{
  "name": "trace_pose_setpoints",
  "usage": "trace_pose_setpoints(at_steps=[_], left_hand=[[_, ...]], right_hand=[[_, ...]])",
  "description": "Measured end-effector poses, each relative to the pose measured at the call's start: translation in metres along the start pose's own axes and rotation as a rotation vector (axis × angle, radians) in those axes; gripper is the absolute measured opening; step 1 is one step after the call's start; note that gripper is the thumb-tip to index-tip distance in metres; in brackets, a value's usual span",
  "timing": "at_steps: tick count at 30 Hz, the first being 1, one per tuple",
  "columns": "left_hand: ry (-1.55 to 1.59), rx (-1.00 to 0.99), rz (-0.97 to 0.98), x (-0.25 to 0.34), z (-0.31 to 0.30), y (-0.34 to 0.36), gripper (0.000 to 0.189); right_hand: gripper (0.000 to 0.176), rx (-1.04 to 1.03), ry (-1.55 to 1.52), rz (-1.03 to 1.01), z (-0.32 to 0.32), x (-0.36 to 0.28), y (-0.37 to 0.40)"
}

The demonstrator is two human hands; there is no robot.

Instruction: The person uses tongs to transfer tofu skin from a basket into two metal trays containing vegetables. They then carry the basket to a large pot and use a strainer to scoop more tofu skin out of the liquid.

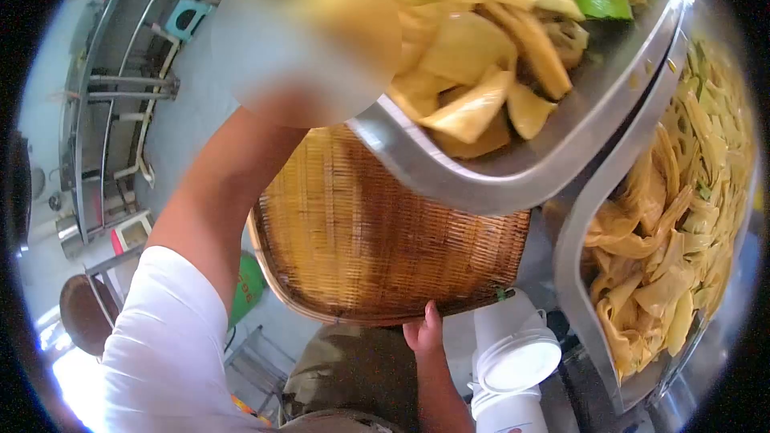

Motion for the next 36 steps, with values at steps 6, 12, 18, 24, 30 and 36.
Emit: trace_pose_setpoints(at_steps=[6, 12, 18, 24, 30, 36], left_hand=[[0.146, -0.237, -0.126, 0.000, 0.008, 0.016, 0.069], [0.311, -0.380, -0.174, -0.010, 0.032, 0.090, 0.066], [0.954, -0.205, -0.545, -0.115, 0.096, 0.205, 0.075], [1.351, 0.066, -0.589, -0.117, 0.175, 0.341, 0.085], [1.652, 0.323, -0.384, 0.001, 0.222, 0.421, 0.088], [2.083, 0.604, -0.155, 0.188, 0.295, 0.491, 0.084]], right_hand=[[0.057, 0.194, 0.082, 0.032, -0.016, 0.005, 0.004], [0.056, 0.149, 0.166, 0.082, 0.012, -0.032, 0.021], [0.055, 0.106, 0.481, 0.213, 0.047, -0.074, 0.019], [0.061, -0.086, 0.787, 0.377, 0.103, -0.116, -0.007], [0.060, -0.342, 1.165, 0.575, 0.230, -0.198, -0.037], [0.071, -0.641, 1.455, 0.900, 0.384, -0.260, 0.032]])
Point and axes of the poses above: each hand's wrist, its own y-axis away from the middle knuckle, its own z-axis out of the palm, x = y × z, the point moved 7 cm from there along -y, towards the middle knuckle, and after that the axes turned 8 degrees about -z, right-handed, at the moved point
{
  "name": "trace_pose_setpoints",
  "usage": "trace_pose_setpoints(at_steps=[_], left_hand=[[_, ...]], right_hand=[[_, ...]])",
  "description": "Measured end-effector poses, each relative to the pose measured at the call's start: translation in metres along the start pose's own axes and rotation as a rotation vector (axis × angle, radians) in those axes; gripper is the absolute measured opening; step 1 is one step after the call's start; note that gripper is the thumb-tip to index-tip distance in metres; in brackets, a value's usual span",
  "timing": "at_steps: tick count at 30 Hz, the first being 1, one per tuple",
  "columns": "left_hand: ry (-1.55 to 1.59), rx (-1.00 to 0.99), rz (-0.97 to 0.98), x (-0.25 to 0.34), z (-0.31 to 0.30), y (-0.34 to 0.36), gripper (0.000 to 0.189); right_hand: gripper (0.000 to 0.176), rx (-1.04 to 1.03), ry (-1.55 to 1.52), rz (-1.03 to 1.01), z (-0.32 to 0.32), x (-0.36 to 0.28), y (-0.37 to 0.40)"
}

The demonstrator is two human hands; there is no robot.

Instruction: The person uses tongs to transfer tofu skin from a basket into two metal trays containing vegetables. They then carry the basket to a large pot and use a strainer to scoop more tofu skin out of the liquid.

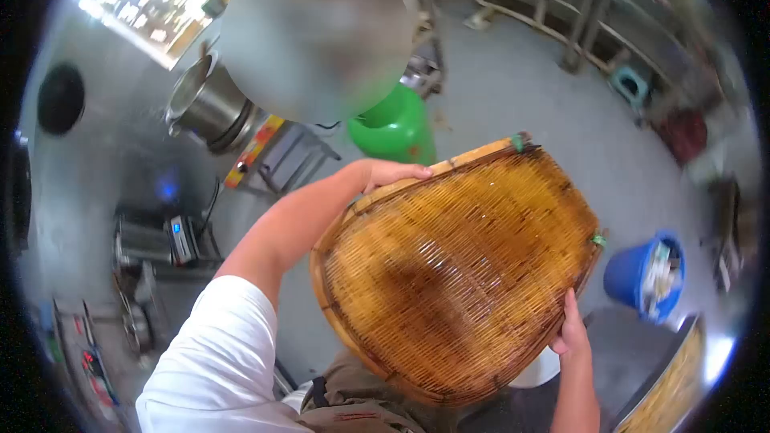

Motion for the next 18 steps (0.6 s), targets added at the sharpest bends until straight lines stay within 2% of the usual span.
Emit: trace_pose_setpoints(at_steps=[2, 4, 5, 6, 7, 8, 9, 10, 11, 13, 14, 16, 17, 18], left_hand=[[0.087, 0.047, 0.145, -0.019, 0.032, 0.018, 0.081], [0.214, 0.063, 0.287, -0.062, 0.069, 0.070, 0.079], [0.328, 0.097, 0.276, -0.092, 0.089, 0.098, 0.076], [0.439, 0.121, 0.259, -0.123, 0.111, 0.129, 0.073], [0.423, 0.163, 0.362, -0.144, 0.133, 0.160, 0.070], [0.430, 0.215, 0.446, -0.131, 0.128, 0.222, 0.067], [0.438, 0.296, 0.479, -0.147, 0.127, 0.245, 0.065], [0.442, 0.387, 0.518, -0.166, 0.131, 0.263, 0.063], [0.538, 0.394, 0.537, -0.199, 0.147, 0.272, 0.062], [0.719, 0.414, 0.570, -0.254, 0.196, 0.294, 0.062], [0.788, 0.496, 0.598, -0.274, 0.228, 0.311, 0.062], [0.929, 0.655, 0.626, -0.291, 0.242, 0.339, 0.062], [0.975, 0.700, 0.671, -0.300, 0.263, 0.357, 0.062], [1.026, 0.740, 0.712, -0.313, 0.293, 0.368, 0.063]], right_hand=[[0.075, -0.126, 0.103, -0.010, 0.006, -0.036, 0.006], [0.077, -0.256, 0.215, 0.032, 0.032, -0.057, 0.019], [0.078, -0.311, 0.273, 0.052, 0.047, -0.061, 0.030], [0.080, -0.372, 0.317, 0.117, 0.067, -0.062, 0.044], [0.082, -0.428, 0.359, 0.182, 0.085, -0.062, 0.056], [0.086, -0.417, 0.462, 0.273, 0.136, -0.091, 0.043], [0.088, -0.381, 0.560, 0.314, 0.165, -0.100, 0.044], [0.088, -0.448, 0.604, 0.331, 0.190, -0.102, 0.043], [0.087, -0.527, 0.659, 0.310, 0.205, -0.095, 0.040], [0.088, -0.660, 0.725, 0.420, 0.242, -0.087, 0.072], [0.088, -0.697, 0.780, 0.442, 0.255, -0.088, 0.091], [0.087, -0.772, 0.856, 0.464, 0.308, -0.087, 0.084], [0.090, -0.820, 0.871, 0.384, 0.320, -0.081, 0.080], [0.088, -0.876, 0.856, 0.448, 0.324, -0.069, 0.083]])
Point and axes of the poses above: each hand's wrist, its own y-axis away from the middle knuckle, its own z-axis out of the palm, x = y × z, the point moved 7 cm from there along -y, towards the middle knuckle, and after that the axes turned 8 degrees about -z, right-handed, at the moved point
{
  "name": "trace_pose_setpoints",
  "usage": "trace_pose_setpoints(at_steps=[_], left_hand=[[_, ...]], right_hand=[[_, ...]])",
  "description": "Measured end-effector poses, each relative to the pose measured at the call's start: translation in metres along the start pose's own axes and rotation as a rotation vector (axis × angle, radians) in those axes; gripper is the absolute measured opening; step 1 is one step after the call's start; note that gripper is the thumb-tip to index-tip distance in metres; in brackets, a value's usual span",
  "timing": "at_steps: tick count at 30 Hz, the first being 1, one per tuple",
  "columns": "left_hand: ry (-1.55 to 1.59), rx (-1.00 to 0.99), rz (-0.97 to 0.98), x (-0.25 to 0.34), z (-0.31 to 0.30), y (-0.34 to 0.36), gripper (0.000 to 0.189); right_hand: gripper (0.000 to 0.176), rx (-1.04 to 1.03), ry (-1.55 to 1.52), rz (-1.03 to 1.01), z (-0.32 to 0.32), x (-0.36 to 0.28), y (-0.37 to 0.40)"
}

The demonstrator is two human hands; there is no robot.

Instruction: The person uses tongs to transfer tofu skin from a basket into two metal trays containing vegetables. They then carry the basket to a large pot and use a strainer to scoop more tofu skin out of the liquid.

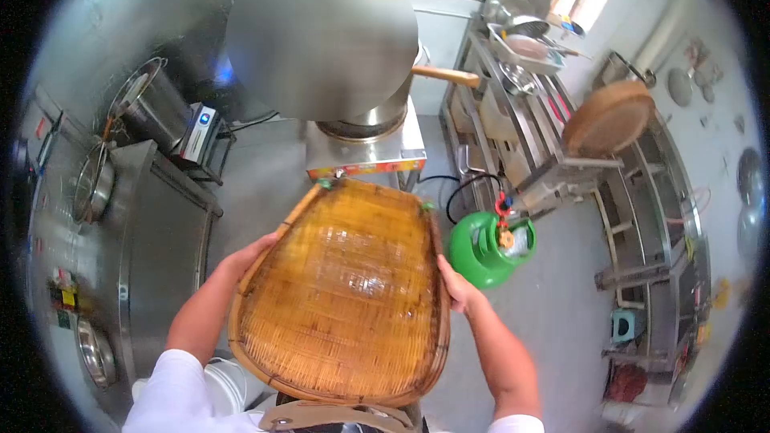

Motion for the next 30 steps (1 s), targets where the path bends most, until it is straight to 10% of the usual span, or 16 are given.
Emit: trace_pose_setpoints(at_steps=[3, 8, 14, 30], left_hand=[[0.126, 0.113, 0.143, -0.033, 0.004, 0.112, 0.062], [0.430, 0.194, 0.237, 0.077, -0.125, -0.024, 0.063], [0.632, 0.683, 0.246, 0.041, -0.138, 0.010, 0.068], [0.854, 0.388, 0.472, 0.090, -0.191, -0.055, 0.063]], right_hand=[[0.081, -0.141, 0.024, -0.063, 0.071, -0.024, 0.035], [0.077, -0.319, -0.020, 0.014, 0.117, -0.139, -0.244], [0.052, -0.518, -0.008, 0.084, 0.168, -0.205, -0.298], [0.053, -0.418, -0.105, 0.084, 0.178, -0.260, -0.414]])
Point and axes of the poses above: each hand's wrist, its own y-axis away from the middle knuckle, its own z-axis out of the palm, x = y × z, the point moved 7 cm from there along -y, towards the middle knuckle, and after that the axes turned 8 degrees about -z, right-handed, at the moved point
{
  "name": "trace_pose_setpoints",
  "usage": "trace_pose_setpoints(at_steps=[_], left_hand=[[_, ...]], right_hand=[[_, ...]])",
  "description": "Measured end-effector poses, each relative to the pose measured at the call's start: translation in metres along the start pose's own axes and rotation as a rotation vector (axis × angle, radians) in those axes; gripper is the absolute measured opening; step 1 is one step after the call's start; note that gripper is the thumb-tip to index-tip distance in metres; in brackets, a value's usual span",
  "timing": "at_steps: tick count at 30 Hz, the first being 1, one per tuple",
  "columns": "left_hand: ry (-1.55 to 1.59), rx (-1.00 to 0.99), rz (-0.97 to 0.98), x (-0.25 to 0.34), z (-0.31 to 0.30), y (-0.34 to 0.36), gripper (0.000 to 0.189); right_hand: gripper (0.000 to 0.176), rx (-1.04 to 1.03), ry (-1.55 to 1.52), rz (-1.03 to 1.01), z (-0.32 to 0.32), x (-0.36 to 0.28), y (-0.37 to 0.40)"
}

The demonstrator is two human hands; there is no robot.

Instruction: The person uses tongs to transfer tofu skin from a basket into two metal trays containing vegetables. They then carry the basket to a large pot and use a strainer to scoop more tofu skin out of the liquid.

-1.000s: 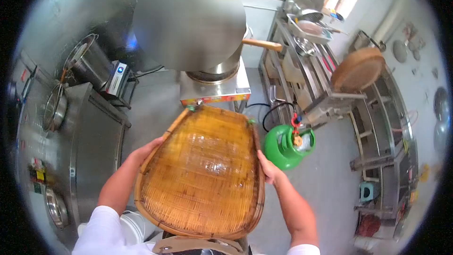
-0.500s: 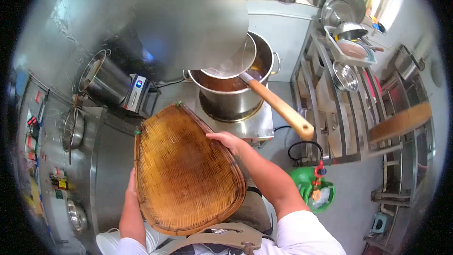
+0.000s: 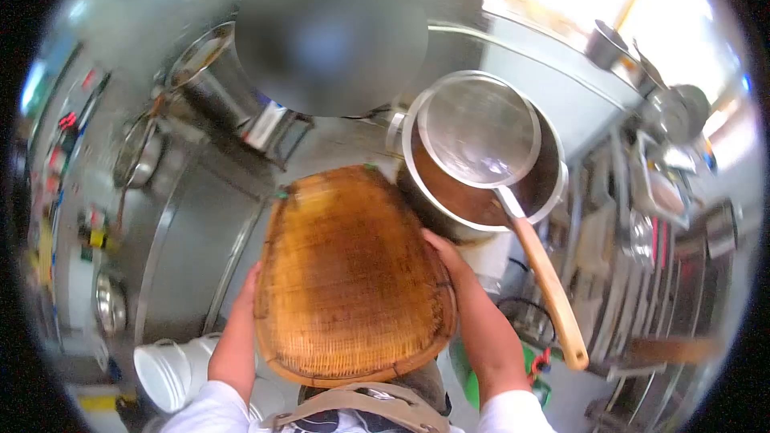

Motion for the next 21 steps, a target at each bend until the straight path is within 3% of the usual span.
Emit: trace_pose_setpoints(at_steps=[1, 2, 4, 6, 8, 11, 12, 13, 16, 19, 20, 21], left_hand=[[0.005, -0.006, -0.006, 0.007, 0.006, 0.005, 0.063], [0.000, 0.000, -0.022, 0.011, 0.008, 0.006, 0.064], [-0.015, -0.025, -0.071, 0.019, 0.000, -0.006, 0.065], [-0.001, -0.061, -0.108, 0.022, -0.025, -0.025, 0.064], [0.027, -0.104, -0.136, 0.017, -0.038, -0.033, 0.062], [0.052, -0.154, -0.192, 0.013, -0.038, -0.023, 0.057], [0.053, -0.172, -0.220, 0.013, -0.038, -0.017, 0.055], [0.048, -0.194, -0.252, 0.013, -0.036, -0.018, 0.054], [0.081, -0.222, -0.220, 0.017, -0.027, -0.028, 0.049], [-0.036, 0.091, -0.211, 0.026, -0.050, -0.030, 0.044], [-0.005, 0.013, -0.215, 0.028, -0.041, -0.028, 0.042], [0.027, -0.068, -0.222, 0.032, -0.032, -0.031, 0.040]], right_hand=[[0.056, 0.037, 0.030, -0.005, 0.045, -0.020, 0.025], [0.058, 0.109, -0.008, -0.005, 0.015, -0.011, 0.012], [0.057, 0.274, 0.339, -0.074, -0.005, -0.023, 0.030], [0.056, 0.271, 0.381, -0.008, -0.038, -0.012, 0.069], [0.053, 0.336, 0.550, -0.157, -0.038, -0.031, 0.132], [0.060, 0.664, 0.053, -0.270, -0.072, -0.058, 0.226], [0.067, 0.588, -0.112, -0.379, -0.079, -0.070, 0.253], [0.074, 0.371, -0.198, -0.438, -0.092, -0.083, 0.269], [0.078, 0.267, -0.164, -0.405, 0.021, -0.130, 0.267], [0.071, 0.336, 0.144, -0.363, 0.063, -0.141, 0.254], [0.063, 0.423, 0.325, -0.405, 0.106, -0.145, 0.247], [0.052, 0.455, 0.416, -0.326, 0.096, -0.140, 0.241]])
Point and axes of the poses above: each hand's wrist, its own y-axis away from the middle knuckle, its own z-axis out of the palm, x = y × z, the point moved 7 cm from there along -y, towards the middle knuckle, and after that the axes turned 8 degrees about -z, right-handed, at the moved point
